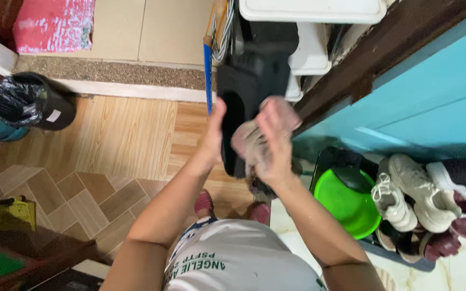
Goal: The person removes various shoes from a shoe rack and places them on the floor. They then use a cloth to wipe the soles and uppers of several shoes, including sandals and sneakers, before returning them to the rack.
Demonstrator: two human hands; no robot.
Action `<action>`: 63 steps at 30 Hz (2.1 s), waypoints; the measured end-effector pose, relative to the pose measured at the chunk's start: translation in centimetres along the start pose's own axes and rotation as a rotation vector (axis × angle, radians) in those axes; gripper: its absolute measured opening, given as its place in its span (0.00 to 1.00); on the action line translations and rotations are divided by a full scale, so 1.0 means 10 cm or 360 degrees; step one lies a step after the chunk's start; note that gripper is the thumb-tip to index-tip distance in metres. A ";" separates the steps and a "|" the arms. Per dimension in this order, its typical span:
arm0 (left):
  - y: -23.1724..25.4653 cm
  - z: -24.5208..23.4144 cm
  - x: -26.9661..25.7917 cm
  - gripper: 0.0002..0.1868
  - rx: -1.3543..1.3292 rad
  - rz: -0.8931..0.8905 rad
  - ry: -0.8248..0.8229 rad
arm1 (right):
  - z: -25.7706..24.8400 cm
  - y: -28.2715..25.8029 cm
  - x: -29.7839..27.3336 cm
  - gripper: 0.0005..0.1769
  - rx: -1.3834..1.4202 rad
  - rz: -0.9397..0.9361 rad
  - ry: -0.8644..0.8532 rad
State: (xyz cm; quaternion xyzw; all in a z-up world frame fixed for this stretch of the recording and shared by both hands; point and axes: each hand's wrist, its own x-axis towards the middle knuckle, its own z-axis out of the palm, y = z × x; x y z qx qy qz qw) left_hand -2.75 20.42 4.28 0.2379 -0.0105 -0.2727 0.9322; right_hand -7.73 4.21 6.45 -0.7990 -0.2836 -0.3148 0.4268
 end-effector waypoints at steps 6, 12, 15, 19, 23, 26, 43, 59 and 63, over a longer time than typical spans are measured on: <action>-0.21 -0.37 0.03 0.38 0.0691 0.0299 -0.0049 | -0.34 0.14 0.69 0.30 0.0069 0.0156 0.0259; -0.24 -0.10 0.10 0.42 0.0408 0.0339 0.0014 | 0.08 -0.02 0.24 0.42 0.0301 0.0250 0.0344; -0.12 0.15 0.02 0.46 0.0160 0.0330 0.0032 | 0.33 -0.09 -0.24 0.42 0.0671 0.0467 0.0293; 0.04 0.25 0.03 0.47 0.0397 0.0518 0.0101 | 0.27 -0.06 -0.61 0.40 -0.0037 0.0152 -0.0071; -0.10 0.01 0.05 0.44 0.0474 0.0443 0.0041 | 0.14 0.02 -0.25 0.37 -0.0076 0.0057 0.0108; -0.27 -0.29 0.11 0.40 0.0883 0.0526 0.0095 | -0.14 0.08 0.29 0.35 -0.0161 -0.0020 0.0245; -0.17 -0.10 0.06 0.47 0.0419 0.0477 0.0124 | 0.40 -0.23 -0.33 0.35 0.0015 -0.0029 0.0356; -0.31 0.22 -0.07 0.44 0.0461 0.0563 0.0155 | 0.34 -0.13 0.00 0.37 0.0306 0.0178 0.0616; -0.24 0.17 -0.08 0.47 0.0478 0.0596 0.0278 | 0.39 -0.20 -0.47 0.29 0.0129 0.0273 0.0321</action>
